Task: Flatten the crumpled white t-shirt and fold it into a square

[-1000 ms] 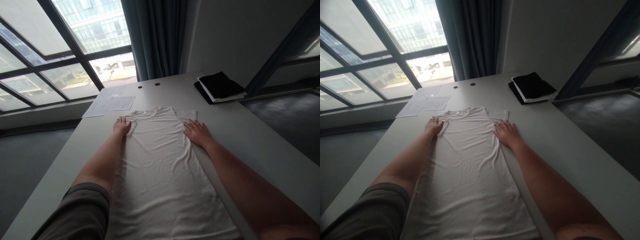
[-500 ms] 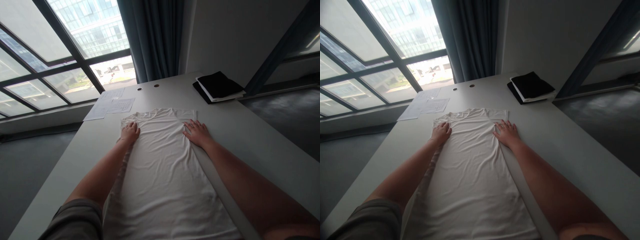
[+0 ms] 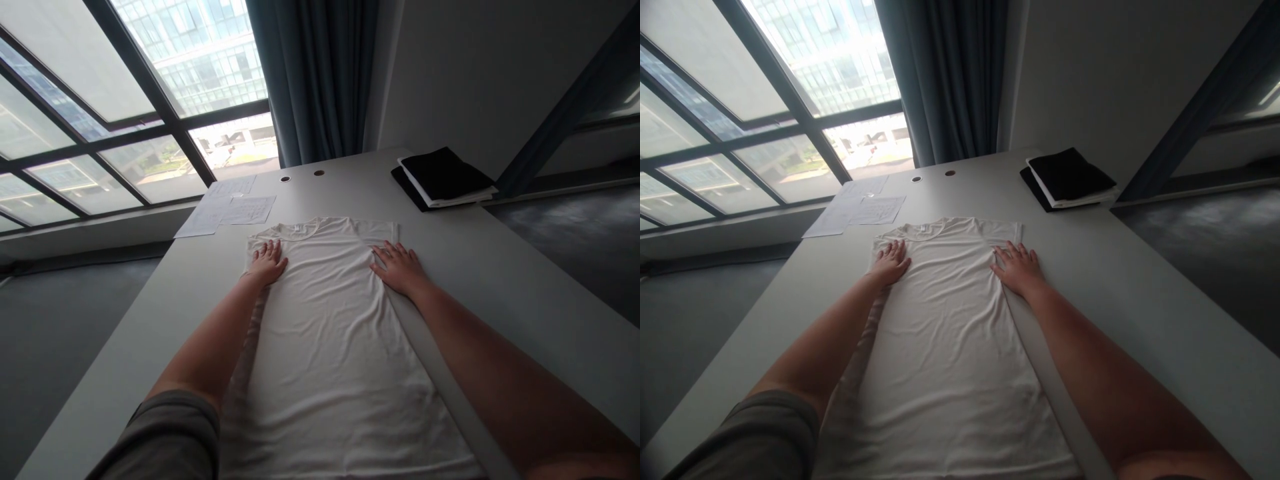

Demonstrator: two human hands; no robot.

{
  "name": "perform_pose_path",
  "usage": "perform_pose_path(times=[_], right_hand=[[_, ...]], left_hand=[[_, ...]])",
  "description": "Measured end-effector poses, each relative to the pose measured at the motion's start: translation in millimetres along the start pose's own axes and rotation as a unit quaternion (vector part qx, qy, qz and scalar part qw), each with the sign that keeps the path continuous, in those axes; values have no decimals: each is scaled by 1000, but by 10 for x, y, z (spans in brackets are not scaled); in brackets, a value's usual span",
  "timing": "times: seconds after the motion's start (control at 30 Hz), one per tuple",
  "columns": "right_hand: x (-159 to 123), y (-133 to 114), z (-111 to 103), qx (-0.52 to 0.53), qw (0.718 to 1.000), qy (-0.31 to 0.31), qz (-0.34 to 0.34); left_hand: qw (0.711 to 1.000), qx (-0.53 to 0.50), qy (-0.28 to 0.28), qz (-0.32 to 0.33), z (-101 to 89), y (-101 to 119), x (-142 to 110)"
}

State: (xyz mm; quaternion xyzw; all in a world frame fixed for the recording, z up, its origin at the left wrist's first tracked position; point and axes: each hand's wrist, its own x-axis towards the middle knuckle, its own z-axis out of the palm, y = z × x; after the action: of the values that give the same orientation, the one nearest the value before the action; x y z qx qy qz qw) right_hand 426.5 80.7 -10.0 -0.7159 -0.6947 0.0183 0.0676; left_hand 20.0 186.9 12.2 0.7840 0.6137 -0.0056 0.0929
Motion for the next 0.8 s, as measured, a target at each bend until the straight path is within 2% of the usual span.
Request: perform_pose_path(times=[0.07, 0.2, 0.33, 0.43, 0.57, 0.7, 0.8], right_hand=[[1, -2, -1, -6, 1000, -13, 5], [10, 6, 18, -9, 1000, -22, 1], [20, 14, 40, -6, 1000, -22, 1], [19, 4, 37, -3, 1000, -21, 4], [3, -15, 8, -5, 1000, -20, 7], [-12, -20, -16, -5, 1000, -26, 7], [-11, -18, -17, -6, 1000, -22, 8]], left_hand=[[1000, -24, 7, -9, -25, -48, 19], [996, -48, 65, -38, -54, -209, -35], [997, -11, 49, -57, -10, -320, -200], [998, 30, 53, -29, 19, -338, -283], [997, 48, 50, -14, -15, -344, -251], [997, 54, 53, -29, -78, -323, -207], [991, 81, 90, -54, -86, -255, -277]])
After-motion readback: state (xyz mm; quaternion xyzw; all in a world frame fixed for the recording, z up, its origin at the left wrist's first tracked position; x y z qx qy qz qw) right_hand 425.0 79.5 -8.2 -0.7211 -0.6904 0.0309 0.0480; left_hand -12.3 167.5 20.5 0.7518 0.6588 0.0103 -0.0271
